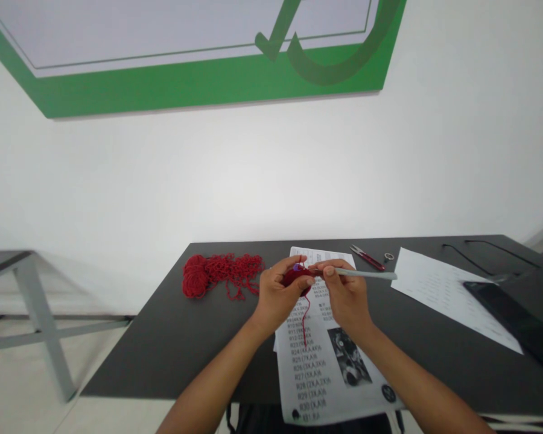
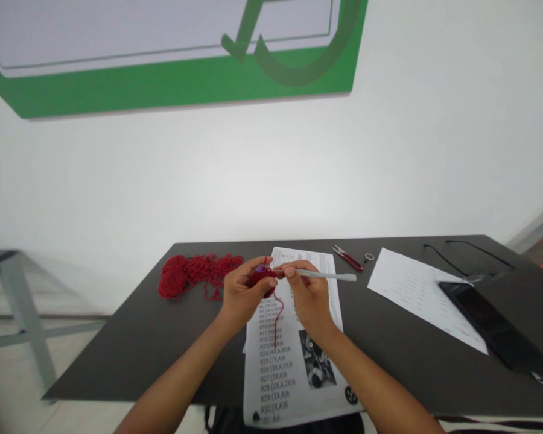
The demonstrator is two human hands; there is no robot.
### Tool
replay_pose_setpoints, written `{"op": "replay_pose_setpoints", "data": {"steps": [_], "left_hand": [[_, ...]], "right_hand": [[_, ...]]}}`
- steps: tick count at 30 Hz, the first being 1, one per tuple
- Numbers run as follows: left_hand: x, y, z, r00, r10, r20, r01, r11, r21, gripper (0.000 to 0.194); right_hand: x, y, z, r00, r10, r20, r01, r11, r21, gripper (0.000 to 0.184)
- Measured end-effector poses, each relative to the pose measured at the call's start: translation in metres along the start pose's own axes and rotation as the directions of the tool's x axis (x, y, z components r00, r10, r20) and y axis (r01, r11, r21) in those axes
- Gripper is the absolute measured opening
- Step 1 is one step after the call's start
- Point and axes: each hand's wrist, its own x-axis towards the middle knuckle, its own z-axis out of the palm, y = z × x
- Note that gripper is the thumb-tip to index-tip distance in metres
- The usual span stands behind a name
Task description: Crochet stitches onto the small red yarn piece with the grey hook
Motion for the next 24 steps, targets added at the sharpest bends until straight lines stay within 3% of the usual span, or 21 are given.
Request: {"op": "replay_pose_setpoints", "data": {"steps": [6,17,24], "left_hand": [[0.000,-0.001,0.001,0.998,0.064,-0.012,-0.063,0.995,0.074,0.032],[-0.002,-0.002,-0.001,0.987,0.157,-0.020,-0.147,0.958,0.245,0.031],[-0.003,-0.005,0.000,0.952,0.306,0.010,-0.289,0.887,0.361,0.027]], "right_hand": [[0.000,-0.009,-0.002,0.992,-0.129,-0.007,0.124,0.967,-0.222,0.022],[-0.001,-0.005,-0.007,0.936,-0.310,0.166,0.347,0.894,-0.284,0.010],[-0.002,0.005,-0.011,0.904,-0.367,0.219,0.417,0.868,-0.270,0.010]]}}
